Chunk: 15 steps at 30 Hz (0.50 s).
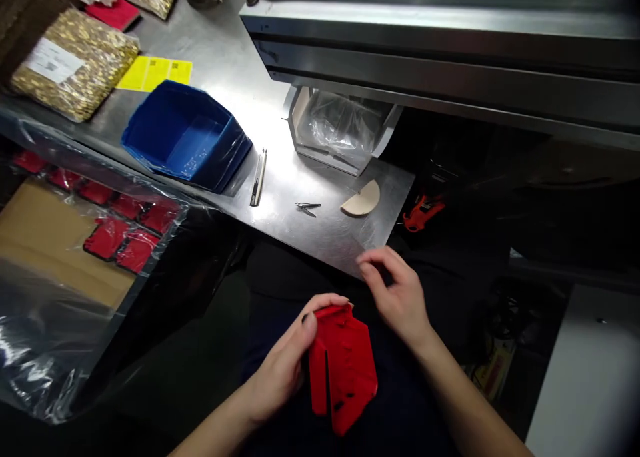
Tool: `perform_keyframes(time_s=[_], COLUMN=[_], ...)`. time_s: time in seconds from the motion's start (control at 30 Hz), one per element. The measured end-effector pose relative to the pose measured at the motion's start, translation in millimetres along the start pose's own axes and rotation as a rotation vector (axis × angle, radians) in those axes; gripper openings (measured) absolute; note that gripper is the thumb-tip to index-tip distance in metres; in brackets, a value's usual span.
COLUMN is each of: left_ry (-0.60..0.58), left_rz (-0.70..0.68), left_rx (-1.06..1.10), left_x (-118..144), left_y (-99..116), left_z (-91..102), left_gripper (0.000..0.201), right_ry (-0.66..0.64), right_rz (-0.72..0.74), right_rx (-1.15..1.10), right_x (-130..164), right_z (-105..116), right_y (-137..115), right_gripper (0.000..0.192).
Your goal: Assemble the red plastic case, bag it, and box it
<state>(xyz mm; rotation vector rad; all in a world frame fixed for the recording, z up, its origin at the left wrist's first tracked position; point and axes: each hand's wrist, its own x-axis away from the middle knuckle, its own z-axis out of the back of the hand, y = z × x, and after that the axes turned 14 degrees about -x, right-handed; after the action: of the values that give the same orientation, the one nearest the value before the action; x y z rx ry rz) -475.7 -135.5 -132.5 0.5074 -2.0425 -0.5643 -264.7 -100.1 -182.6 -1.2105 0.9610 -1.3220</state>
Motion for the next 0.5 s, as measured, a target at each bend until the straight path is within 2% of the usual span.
perform_keyframes(time_s=[0.07,0.13,0.2,0.27,0.37,0.43,0.5], left_ry=[0.168,0.274,0.288,0.270,0.266,0.248,0.204], left_rz=[0.113,0.208,0.244,0.233,0.125,-0.023,-0.152], left_rx=[0.142,0.219,0.225,0.171,-0.081,-0.302,-0.454], left_x=[-14.2,-29.0,-40.7,-48.0,-53.3,-55.9,-58.9], left_y=[-3.1,-4.2,-3.2,-0.2,6.8,12.2,16.7], left_z=[-1.2,-2.4,-3.9,-5.4,-6.3,-6.9,-9.0], left_gripper=[0.051,0.048,0.048,0.052,0.053,0.046,0.041], right_ry=[-0.140,-0.303,-0.366,-0.348,-0.299,-0.252,-0.197], right_rz=[-0.016,0.042,0.116,0.153,0.128,0.048,-0.051], right_rx=[-0.068,0.037,0.182,0.201,-0.021,-0.215,-0.376], right_x=[36.6,60.8,70.6,69.8,64.4,65.2,70.1], right_z=[14.0,15.1,7.9,0.8,-1.2,0.6,1.5], right_y=[-11.1,-18.4,-19.9,-15.8,-4.9,1.5,5.3], right_gripper=[0.034,0.046,0.046,0.033,0.017,0.021,0.033])
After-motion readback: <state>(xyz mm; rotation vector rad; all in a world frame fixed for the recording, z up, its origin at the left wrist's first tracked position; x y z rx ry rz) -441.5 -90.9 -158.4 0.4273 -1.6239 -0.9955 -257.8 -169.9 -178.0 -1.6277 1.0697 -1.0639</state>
